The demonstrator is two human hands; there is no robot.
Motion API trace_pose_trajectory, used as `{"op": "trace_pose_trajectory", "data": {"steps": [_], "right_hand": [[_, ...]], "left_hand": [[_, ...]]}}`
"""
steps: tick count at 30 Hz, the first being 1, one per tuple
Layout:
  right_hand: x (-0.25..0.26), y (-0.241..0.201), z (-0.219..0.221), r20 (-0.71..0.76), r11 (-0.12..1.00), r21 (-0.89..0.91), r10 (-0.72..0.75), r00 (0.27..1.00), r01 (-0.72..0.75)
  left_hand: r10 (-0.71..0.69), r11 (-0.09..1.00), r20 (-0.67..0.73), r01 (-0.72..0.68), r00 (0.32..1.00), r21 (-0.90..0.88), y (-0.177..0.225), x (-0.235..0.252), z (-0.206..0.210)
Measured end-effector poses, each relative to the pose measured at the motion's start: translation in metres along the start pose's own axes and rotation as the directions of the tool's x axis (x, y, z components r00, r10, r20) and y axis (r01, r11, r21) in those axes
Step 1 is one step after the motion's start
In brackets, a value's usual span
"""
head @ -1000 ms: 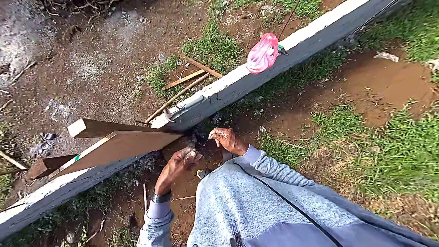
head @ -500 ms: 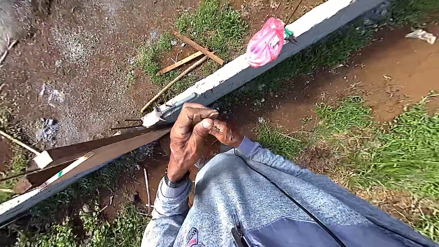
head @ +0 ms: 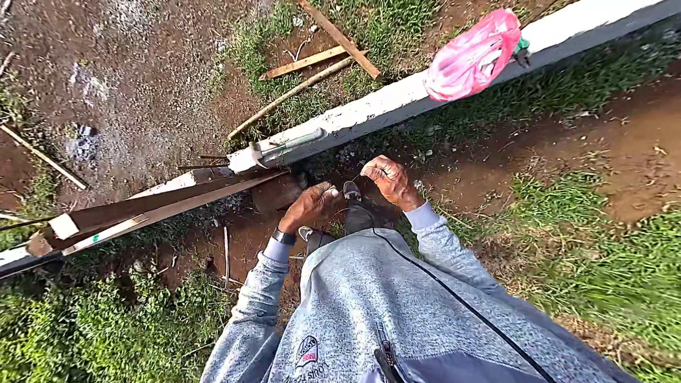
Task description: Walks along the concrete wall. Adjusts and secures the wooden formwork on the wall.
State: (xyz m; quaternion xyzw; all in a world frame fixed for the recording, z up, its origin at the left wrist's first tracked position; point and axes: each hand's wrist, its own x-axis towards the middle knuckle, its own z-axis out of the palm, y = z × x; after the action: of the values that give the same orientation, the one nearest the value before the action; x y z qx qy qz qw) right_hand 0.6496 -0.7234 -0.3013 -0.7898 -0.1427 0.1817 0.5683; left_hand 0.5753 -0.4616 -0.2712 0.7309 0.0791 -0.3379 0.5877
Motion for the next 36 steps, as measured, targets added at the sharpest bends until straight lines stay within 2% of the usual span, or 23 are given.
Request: {"op": "trace_pose_trajectory", "data": {"steps": [1,2,4,7,10,11,15,18,20,22,24,28,32,36], "right_hand": [[0.005,0.009,-0.003,0.016,0.999,-0.021,0.042,0.999,-0.042],[0.008,0.017,-0.004,0.029,0.995,-0.022,0.098,0.995,-0.098],[0.012,0.031,-0.001,0.059,0.976,0.026,0.214,0.975,-0.216],[0.019,0.042,0.007,0.105,0.931,0.082,0.347,0.932,-0.356],[0.041,0.068,0.014,0.103,0.917,0.092,0.379,0.92,-0.388],[0.051,0.077,0.013,0.097,0.919,0.061,0.382,0.919,-0.389],[0.095,0.102,-0.01,0.087,0.898,-0.187,0.418,0.904,-0.398],[0.131,0.123,-0.029,0.042,0.827,-0.42,0.43,0.902,-0.374],[0.154,0.132,-0.039,0.026,0.768,-0.537,0.427,0.904,-0.348],[0.176,0.143,-0.047,0.026,0.731,-0.618,0.388,0.921,-0.29],[0.195,0.156,-0.055,0.038,0.697,-0.687,0.318,0.947,-0.207],[0.219,0.178,-0.066,0.065,0.639,-0.765,0.202,0.977,-0.081],[0.217,0.191,-0.069,0.077,0.598,-0.801,0.097,0.992,0.003],[0.208,0.198,-0.068,0.008,0.621,-0.783,0.053,0.999,-0.027]], "left_hand": [[0.0,0.981,0.057,0.011,0.998,-0.195,0.001,-0.001,0.009],[0.003,0.933,0.057,0.017,0.998,-0.358,0.006,0.0,0.017],[0.005,0.829,-0.045,-0.029,0.999,-0.559,0.016,0.01,0.025],[-0.009,0.73,-0.202,-0.131,0.979,-0.671,0.021,0.043,0.02],[-0.09,0.568,-0.337,-0.23,0.937,-0.79,0.01,0.115,0.012],[-0.112,0.554,-0.367,-0.248,0.923,-0.794,0.006,0.138,0.011],[-0.235,0.668,-0.431,-0.177,0.871,-0.723,-0.011,0.208,0.014],[-0.214,0.796,-0.501,-0.148,0.838,-0.587,-0.028,0.252,0.014],[-0.183,0.906,-0.562,-0.084,0.807,-0.415,-0.035,0.28,0.011],[-0.116,0.988,-0.596,0.034,0.794,-0.148,-0.037,0.3,0.004],[-0.104,0.987,-0.596,0.155,0.796,0.036,-0.032,0.316,0.0],[-0.189,0.936,-0.596,0.326,0.781,0.13,-0.027,0.335,0.0],[-0.161,0.928,-0.644,0.336,0.748,0.158,-0.027,0.34,0.006],[-0.132,0.908,-0.697,0.369,0.704,0.2,-0.028,0.34,0.009]]}}
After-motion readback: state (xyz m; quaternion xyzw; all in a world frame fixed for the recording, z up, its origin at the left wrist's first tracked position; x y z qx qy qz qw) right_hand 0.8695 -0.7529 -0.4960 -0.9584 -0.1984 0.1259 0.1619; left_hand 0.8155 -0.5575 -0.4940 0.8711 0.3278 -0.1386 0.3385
